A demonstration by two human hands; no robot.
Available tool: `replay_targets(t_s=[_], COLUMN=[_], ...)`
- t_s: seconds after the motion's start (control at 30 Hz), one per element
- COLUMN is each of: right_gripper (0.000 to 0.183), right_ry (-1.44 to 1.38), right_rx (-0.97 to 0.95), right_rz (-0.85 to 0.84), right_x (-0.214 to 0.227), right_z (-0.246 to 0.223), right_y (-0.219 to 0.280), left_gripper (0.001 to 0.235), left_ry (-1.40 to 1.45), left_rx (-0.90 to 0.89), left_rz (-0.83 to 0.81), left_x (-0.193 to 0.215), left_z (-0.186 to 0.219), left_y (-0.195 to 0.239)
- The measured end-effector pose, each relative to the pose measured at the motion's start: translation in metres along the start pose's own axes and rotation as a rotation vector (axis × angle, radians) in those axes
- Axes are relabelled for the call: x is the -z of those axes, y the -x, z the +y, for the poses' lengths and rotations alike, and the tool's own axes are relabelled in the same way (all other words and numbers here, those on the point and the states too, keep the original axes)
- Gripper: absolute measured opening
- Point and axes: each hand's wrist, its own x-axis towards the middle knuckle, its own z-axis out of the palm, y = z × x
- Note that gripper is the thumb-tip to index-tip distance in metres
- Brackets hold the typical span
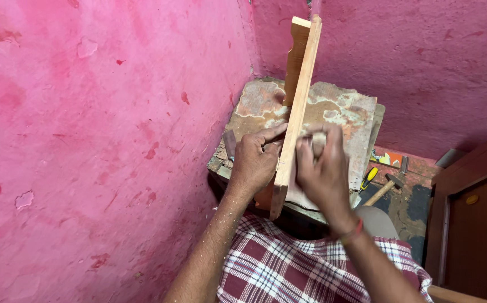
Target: The person sands the edges and surfaces of a wooden board using a sanding block. They hold the board upright to sand the sides and then lay it flat to sand the face, smoothing the wood throughout the clip.
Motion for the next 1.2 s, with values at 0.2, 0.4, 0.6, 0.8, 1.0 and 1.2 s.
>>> replay_targets(t_s=[0.2, 0.4, 0.6, 0.8, 1.0, 1.2], right_gripper=[0.021, 0.018, 0.022, 0.018, 0.019, 0.011], right_ry=[0.002, 0.040, -0.022, 0.066, 0.001, 0.121], right_rx=[0.013, 0.006, -0.037, -0.117, 0.019, -0.051], right_rz=[-0.020, -0.024, -0.024, -0.028, 0.003, -0.046], right_x=[-0.001, -0.001, 0.005, 0.009, 0.004, 0.005], right_z=[-0.003, -0.012, -0.018, -0.025, -0.005, -0.006], right_y=[-0.018, 0.028, -0.006, 0.027, -0.014, 0.025], left_gripper=[0.047, 0.050, 0.047, 0.055, 0.051, 0.055], left_ry=[-0.036, 0.095, 0.277, 0.121, 0.343, 0.223], left_rx=[-0.005, 0.056, -0.012, 0.100, 0.000, -0.009], left_rz=[0.005, -0.003, 0.012, 0.011, -0.021, 0.004], left_x=[0.007, 0.002, -0.002, -0.001, 0.000, 0.002], left_z=[0.005, 0.003, 0.002, 0.019, 0.010, 0.014], left_y=[0.003, -0.001, -0.002, 0.005, 0.003, 0.004])
